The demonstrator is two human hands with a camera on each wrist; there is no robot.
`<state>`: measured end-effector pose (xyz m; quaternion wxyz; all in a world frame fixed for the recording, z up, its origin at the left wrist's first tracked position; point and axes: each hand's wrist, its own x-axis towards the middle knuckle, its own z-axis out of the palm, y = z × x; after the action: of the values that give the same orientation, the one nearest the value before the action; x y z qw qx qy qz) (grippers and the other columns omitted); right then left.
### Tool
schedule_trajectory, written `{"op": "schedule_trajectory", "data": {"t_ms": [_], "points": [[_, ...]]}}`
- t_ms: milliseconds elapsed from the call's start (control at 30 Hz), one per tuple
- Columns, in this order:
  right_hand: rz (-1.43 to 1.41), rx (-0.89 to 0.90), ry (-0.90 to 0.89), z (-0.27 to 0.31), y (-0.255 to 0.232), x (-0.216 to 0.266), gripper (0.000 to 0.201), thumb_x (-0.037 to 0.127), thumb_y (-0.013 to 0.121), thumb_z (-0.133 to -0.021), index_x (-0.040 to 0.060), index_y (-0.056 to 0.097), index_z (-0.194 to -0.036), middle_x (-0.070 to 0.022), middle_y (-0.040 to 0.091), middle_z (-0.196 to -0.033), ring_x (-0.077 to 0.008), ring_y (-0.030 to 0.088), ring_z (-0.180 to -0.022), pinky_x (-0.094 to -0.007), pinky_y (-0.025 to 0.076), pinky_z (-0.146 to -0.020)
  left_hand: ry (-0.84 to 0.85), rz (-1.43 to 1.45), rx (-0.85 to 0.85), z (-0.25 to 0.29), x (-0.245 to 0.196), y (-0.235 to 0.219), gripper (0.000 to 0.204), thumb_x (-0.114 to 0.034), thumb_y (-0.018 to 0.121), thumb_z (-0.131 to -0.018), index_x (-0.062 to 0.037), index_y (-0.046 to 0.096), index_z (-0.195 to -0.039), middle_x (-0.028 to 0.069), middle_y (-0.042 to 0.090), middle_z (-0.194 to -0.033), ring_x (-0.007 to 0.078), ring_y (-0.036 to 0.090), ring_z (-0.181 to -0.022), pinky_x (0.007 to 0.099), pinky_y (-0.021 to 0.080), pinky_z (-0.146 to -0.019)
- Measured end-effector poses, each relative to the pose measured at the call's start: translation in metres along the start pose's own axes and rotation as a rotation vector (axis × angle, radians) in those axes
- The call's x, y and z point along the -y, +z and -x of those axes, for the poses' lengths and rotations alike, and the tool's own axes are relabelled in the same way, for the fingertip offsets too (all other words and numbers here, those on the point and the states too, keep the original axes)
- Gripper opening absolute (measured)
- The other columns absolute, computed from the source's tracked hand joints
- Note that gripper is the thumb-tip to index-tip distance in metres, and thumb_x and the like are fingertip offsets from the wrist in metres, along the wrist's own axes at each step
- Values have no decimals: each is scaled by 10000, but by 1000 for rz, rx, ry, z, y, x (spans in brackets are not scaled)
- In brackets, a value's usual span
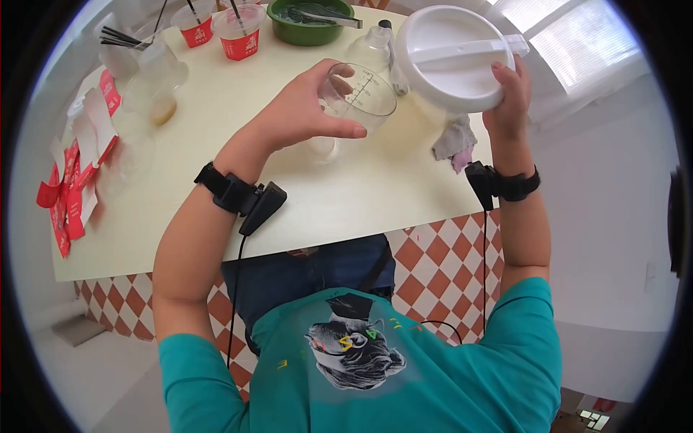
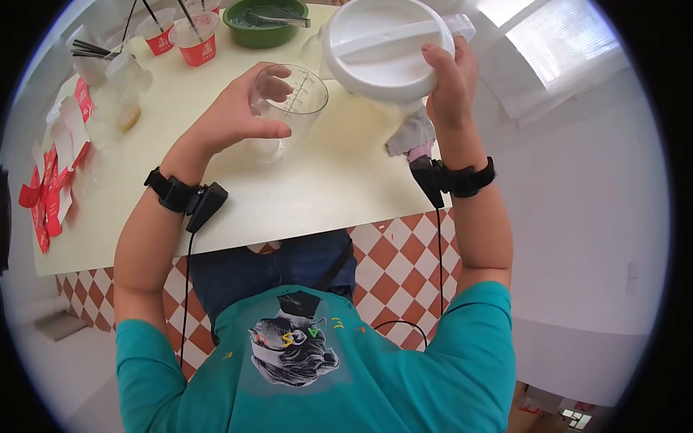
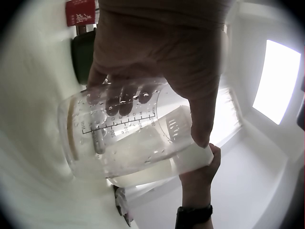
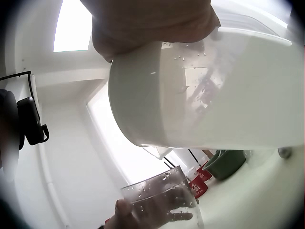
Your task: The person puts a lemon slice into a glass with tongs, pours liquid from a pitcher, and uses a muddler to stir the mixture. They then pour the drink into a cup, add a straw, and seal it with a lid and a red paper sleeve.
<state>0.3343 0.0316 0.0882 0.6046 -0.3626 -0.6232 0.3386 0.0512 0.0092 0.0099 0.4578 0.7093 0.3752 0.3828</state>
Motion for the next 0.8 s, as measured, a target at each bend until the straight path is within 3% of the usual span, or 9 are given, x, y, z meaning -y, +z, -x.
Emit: {"op": "schedule_trajectory", "data": {"t_ms": [233, 300, 400, 800], "points": [[33, 64, -10, 10, 11, 5, 453, 193, 610, -743, -85, 530, -1091, -126, 603, -989, -178, 567, -908, -294, 446, -819, 40, -70, 3, 2, -3, 3, 905, -366, 866, -563, -42, 447, -1297, 153, 589, -1129, 252, 555, -1087, 399, 438, -943], [151, 110, -47, 12, 14, 5, 584, 209, 554, -734, -87, 488, -1233, -161, 583, -1054, -210, 566, -978, -297, 442, -862, 44, -85, 7, 2, -4, 1, 915, -386, 869, -555, -45, 451, -1294, 149, 594, -1119, 249, 558, -1081, 402, 437, -944], [120, 133, -53, 12, 12, 0, 639, 211, 561, -728, -87, 456, -1284, -172, 576, -1102, -221, 565, -1012, -305, 436, -898, 30, -138, 18, 4, -6, -1, 927, -418, 871, -545, -50, 460, -1290, 141, 598, -1115, 251, 563, -1072, 403, 438, -942], [153, 169, -50, 14, 11, -3, 654, 212, 579, -726, -89, 447, -1292, -175, 579, -1113, -222, 574, -1005, -305, 456, -877, 23, -155, 6, 7, -11, -2, 884, -390, 861, -552, -56, 480, -1277, 135, 597, -1087, 246, 562, -1049, 392, 438, -931]]}}
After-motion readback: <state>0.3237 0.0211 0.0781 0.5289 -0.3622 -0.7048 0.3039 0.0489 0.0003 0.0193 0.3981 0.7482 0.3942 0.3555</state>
